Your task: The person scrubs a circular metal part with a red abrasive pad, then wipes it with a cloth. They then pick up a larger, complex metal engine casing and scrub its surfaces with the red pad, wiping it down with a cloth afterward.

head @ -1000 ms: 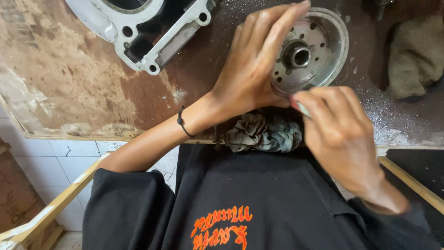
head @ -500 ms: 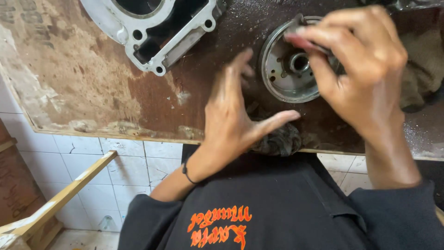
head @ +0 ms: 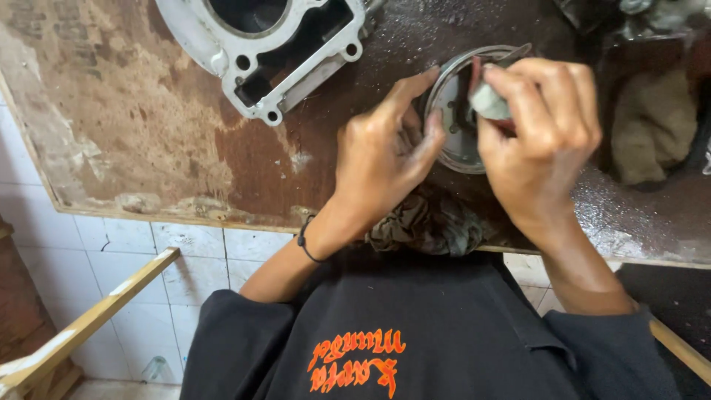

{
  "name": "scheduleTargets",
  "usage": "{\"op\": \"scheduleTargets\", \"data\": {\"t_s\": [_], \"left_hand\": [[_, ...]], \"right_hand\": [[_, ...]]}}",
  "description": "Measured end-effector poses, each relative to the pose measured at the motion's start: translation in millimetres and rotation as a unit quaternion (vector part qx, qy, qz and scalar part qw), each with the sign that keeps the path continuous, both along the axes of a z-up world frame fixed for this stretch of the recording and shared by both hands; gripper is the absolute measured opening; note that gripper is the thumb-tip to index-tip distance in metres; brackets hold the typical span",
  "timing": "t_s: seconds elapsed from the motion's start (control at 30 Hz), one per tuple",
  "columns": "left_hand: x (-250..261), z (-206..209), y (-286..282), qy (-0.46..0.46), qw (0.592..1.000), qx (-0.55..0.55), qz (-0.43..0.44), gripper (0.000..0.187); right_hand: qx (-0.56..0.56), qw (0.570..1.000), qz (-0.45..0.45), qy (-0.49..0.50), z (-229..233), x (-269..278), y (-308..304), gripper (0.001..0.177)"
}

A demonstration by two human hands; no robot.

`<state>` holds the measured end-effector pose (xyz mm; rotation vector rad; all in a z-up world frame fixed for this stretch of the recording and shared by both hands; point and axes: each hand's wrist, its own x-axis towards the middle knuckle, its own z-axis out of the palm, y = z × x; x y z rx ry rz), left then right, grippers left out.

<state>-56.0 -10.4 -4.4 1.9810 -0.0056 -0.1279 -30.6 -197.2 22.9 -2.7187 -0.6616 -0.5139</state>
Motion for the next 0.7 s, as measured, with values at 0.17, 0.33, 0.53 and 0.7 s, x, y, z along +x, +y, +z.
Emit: {"op": "scheduleTargets", "data": {"t_s": [0.17, 0.33, 0.53, 0.7], "left_hand": [[-5.0, 20.9, -2.1, -0.146, 0.988, 0.042, 0.007, 0.074], [-15.3, 11.4, -7.0, -0.115, 0.99, 0.074, 0.016, 0.077], [-14.4, 2.5, -13.0, -0.128, 0.99, 0.05, 0.044, 0.064], [-11.3, -4.2, -5.7, -0.125, 0.99, 0.048, 0.047, 0.059]], "right_hand": [[0.036, 0.999, 0.008, 0.022, 0.7, -0.3, 2.5, 0.024], [0.0, 1.0, 0.009, 0.023, 10.9, -2.1, 12.0, 0.025], [0.002, 0.999, 0.008, 0.038, 5.0, -0.3, 14.4, 0.027], [0.01, 0.989, 0.098, 0.106, 38.9, 12.8, 38.9, 0.036]]}}
